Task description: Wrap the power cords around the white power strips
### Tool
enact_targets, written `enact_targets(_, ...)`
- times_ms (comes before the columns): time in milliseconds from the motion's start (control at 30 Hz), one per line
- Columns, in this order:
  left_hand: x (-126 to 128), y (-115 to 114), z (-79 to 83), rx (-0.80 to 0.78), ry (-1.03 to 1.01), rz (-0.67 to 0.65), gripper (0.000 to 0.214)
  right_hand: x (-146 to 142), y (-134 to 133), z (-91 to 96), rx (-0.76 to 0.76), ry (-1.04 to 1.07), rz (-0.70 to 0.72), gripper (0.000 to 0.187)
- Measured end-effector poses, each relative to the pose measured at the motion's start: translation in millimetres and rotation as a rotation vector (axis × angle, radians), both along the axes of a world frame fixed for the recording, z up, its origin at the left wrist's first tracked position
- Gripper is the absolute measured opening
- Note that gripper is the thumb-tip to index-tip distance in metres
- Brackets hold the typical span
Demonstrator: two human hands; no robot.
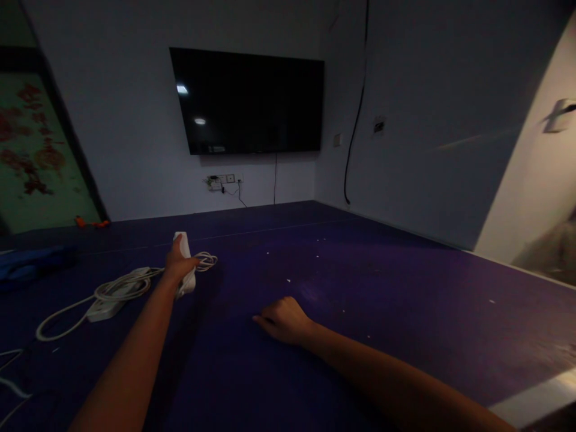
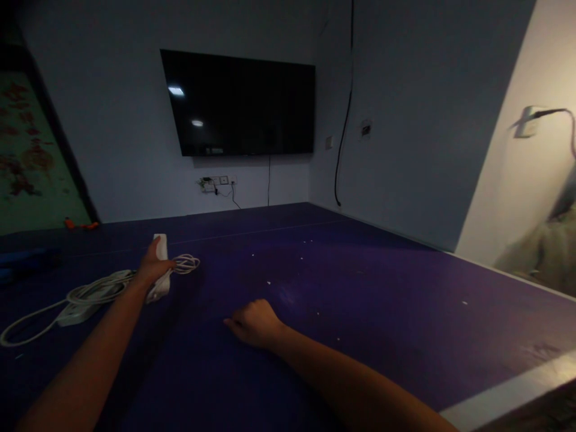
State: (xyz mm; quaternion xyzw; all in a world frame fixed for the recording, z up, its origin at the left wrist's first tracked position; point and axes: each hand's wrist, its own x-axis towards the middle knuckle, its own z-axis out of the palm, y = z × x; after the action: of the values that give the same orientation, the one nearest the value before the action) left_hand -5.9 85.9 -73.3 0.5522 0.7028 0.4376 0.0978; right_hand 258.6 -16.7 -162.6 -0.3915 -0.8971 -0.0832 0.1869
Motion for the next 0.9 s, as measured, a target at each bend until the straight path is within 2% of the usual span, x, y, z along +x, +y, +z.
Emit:
enact_targets(167,-5.6,5.8,-2.7,0.109,-0.092,-0.136,0.095,0.8,3.1,-5.7,0.014,0.012,-0.002,0.038)
enact_targets(300,-9.0,2.2,-2.9,0.124,-0.132,-0.212,0.093,1.4,2.9,-5.3,0.012,0.003,-0.009,0.037)
enact_targets(467,-14.2,-1.0,-1.5,0.016,-0.306,-0.248,0.101,1.9,1.8,-2.8,0.001,0.009,-0.001,0.037)
enact_targets(633,-17.0,0.7,-5.8,-0.164,-0.501,-0.391,0.113,2.2,2.6,-3.6,0.009,0.019,-0.006,0.038)
enact_targets(733,-12.0,-1.5,-5.7,-0.182,-0.484,-0.394,0.110,2.3,3.0,-3.9,0.012,0.010,-0.012,0.039)
enact_targets(900,-1.0,-8.6,-1.2,-0.170,-0.339,-0.356,0.106,2.1,2.5,-2.4,0.004,0.012,-0.006,0.040)
